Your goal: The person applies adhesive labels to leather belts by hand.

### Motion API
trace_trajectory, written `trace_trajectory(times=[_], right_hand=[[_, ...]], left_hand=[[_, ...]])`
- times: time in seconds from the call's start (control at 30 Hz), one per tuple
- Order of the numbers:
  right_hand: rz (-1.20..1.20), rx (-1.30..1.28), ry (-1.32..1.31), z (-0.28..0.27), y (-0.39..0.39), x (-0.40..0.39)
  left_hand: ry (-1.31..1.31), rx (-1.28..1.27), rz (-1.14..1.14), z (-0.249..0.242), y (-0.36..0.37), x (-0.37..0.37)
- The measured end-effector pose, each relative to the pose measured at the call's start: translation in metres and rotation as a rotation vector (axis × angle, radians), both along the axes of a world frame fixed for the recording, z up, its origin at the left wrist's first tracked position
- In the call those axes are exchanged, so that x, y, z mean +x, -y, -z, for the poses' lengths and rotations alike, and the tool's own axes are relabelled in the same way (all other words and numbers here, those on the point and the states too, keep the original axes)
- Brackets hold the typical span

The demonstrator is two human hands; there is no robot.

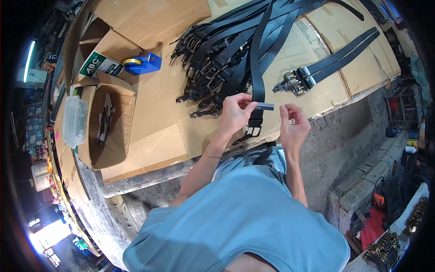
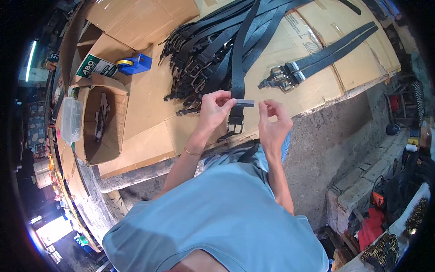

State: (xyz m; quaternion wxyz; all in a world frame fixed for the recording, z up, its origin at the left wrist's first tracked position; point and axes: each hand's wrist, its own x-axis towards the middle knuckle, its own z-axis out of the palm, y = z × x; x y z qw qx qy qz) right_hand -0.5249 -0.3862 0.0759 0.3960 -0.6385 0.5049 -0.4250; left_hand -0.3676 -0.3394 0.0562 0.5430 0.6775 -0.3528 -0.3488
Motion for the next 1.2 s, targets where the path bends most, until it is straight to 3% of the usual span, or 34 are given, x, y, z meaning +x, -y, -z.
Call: trace_trajectory(times=[0.33, 0.43, 0.5, 0.6, 0.77, 0.87, 0.93, 1.13, 1.2], right_hand=[[-0.073, 0.044, -0.178, -0.009, -0.007, 0.021], [-0.127, 0.225, -0.146, 0.002, 0.002, 0.016], [-0.239, 0.282, 0.118, 0.017, 0.01, 0.015], [-0.268, 0.504, 0.211, 0.017, 0.014, 0.013], [-0.285, 0.486, 0.263, 0.032, 0.013, 0.014], [-0.279, 0.466, 0.354, 0.032, 0.013, 0.015], [-0.286, 0.474, 0.395, 0.032, 0.012, 0.016], [-0.286, 0.504, 0.402, 0.03, 0.01, 0.019], [-0.272, 0.516, 0.377, 0.027, 0.009, 0.02]], left_hand=[[0.011, -0.011, 0.042, -0.008, 0.002, -0.016], [-0.074, -0.031, 0.034, -0.006, 0.002, -0.014], [-0.046, -0.039, 0.031, 0.0, 0.003, -0.013], [-0.026, -0.03, 0.041, -0.006, 0.005, -0.011], [0.094, 0.02, 0.064, -0.01, 0.005, -0.007], [-0.001, 0.137, 0.125, -0.014, 0.006, -0.001], [-0.339, 0.133, 0.274, -0.003, 0.005, 0.004], [-0.117, 0.138, 0.271, 0.004, 0.0, 0.005], [-0.193, 0.108, 0.242, 0.007, -0.001, 0.001]])
